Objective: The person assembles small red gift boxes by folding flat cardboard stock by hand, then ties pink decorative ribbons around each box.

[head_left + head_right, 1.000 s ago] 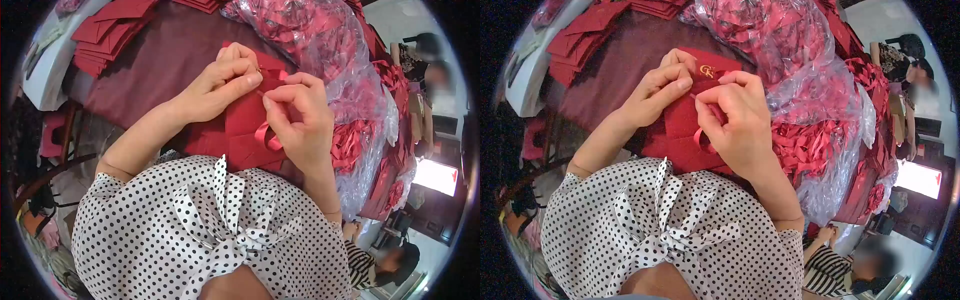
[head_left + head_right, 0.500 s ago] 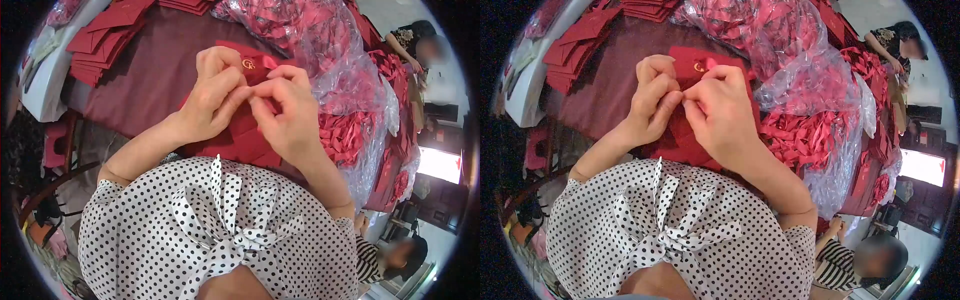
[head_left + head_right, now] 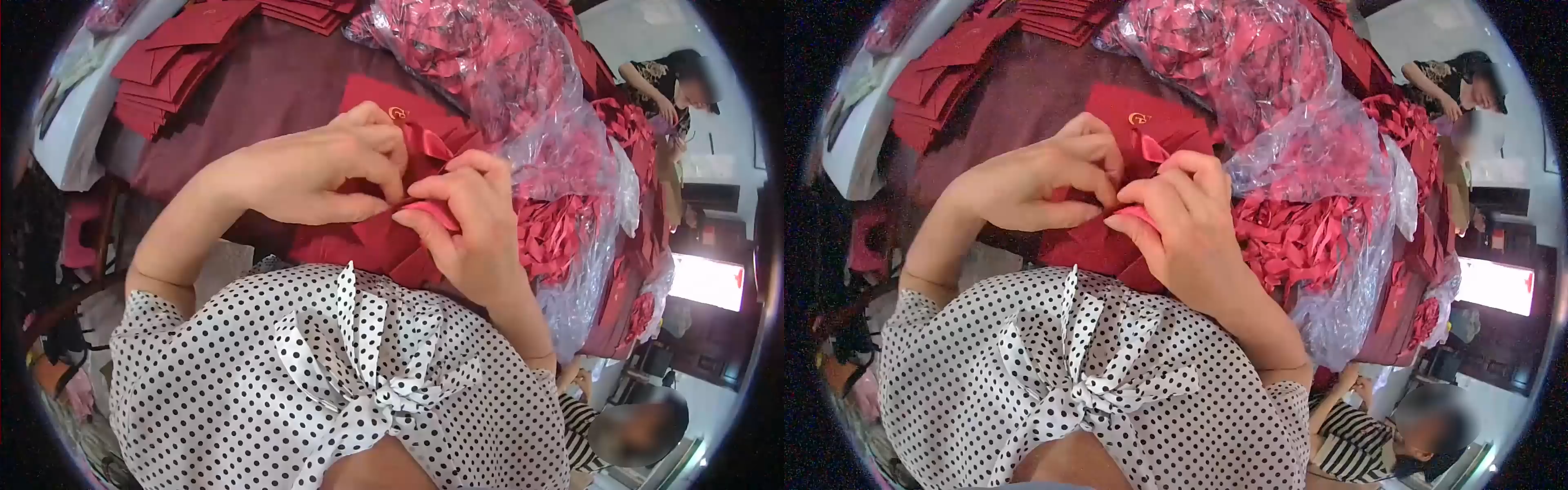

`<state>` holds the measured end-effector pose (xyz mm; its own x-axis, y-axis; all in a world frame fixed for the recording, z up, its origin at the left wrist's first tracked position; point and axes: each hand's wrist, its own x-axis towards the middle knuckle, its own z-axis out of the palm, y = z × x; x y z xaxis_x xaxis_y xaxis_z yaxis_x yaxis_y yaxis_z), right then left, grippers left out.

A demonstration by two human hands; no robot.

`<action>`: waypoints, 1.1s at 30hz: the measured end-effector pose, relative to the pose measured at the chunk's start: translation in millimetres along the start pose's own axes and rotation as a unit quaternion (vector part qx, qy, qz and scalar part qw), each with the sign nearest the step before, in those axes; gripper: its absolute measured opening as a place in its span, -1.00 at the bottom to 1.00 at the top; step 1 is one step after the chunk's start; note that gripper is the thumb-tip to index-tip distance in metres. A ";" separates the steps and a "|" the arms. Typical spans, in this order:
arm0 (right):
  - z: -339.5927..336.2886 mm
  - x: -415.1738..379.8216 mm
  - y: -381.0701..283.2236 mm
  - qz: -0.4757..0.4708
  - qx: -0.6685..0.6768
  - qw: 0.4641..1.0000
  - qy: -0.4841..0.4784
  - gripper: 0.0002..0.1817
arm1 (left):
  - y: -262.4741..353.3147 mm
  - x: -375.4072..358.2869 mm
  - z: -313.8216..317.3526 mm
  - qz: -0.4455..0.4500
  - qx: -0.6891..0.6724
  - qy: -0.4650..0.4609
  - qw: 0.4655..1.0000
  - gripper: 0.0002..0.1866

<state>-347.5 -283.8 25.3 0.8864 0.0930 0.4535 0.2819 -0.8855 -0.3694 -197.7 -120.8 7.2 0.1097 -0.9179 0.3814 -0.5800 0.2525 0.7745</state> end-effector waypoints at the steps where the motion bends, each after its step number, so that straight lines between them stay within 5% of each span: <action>1: -0.1 2.6 -2.6 -0.008 0.007 1.000 0.024 -0.72 | 2.1 1.2 -4.9 0.018 0.005 -0.042 0.999 -0.95; 5: -0.3 -0.2 -0.9 -0.012 -0.001 1.000 -0.008 -0.71 | 5.2 10.1 -5.8 0.027 0.048 -0.103 0.993 -0.90; 17: -26.2 6.3 -0.6 -0.030 0.088 0.992 -0.081 -0.86 | -5.0 11.1 -55.8 0.065 0.113 -0.001 0.991 -0.89; 20: -22.5 6.5 -5.9 -0.033 0.088 0.993 -0.071 -0.85 | -25.2 21.9 -45.3 -0.008 -0.037 -0.165 0.986 -0.83; 23: -22.5 6.5 -6.6 -0.029 0.089 0.994 -0.049 -0.82 | -36.3 19.1 -25.9 -0.079 -0.216 -0.148 0.962 -0.82; 25: -28.7 1.4 0.0 -0.041 0.057 0.996 -0.049 -0.83 | -29.6 7.3 -34.6 -0.086 -0.249 -0.071 0.962 -0.83; 26: -32.7 -0.9 6.3 -0.046 0.053 0.997 -0.043 -0.80 | -4.4 -1.2 -41.5 -0.177 -0.308 0.061 0.933 -0.84; 27: -36.3 1.6 5.4 -0.030 0.066 0.997 -0.029 -0.80 | -7.9 -11.9 -47.0 -0.133 -0.381 0.147 0.903 -0.85; 29: -39.1 7.6 -0.3 -0.025 0.076 0.997 -0.003 -0.80 | -22.6 -17.1 -61.4 -0.049 -0.312 0.070 0.946 -0.85; 31: -32.9 12.6 3.9 -0.016 0.105 0.994 0.038 -0.78 | -24.1 -13.2 -59.3 -0.100 -0.448 0.068 0.886 -0.82; 32: -32.4 18.8 14.1 -0.048 0.092 0.993 0.063 -0.79 | -39.4 -5.0 -55.6 0.031 -0.563 -0.006 0.826 -0.68; 33: -31.7 23.6 19.1 0.013 0.193 0.975 0.108 -0.81 | -28.1 4.9 -46.6 0.058 -0.593 0.065 0.801 -0.60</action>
<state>-332.9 -313.0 54.7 0.8086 -0.0634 0.5849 0.4140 -0.6450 -0.6423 -143.3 -118.1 10.8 0.2380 -0.8474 0.4747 0.5728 0.5171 0.6360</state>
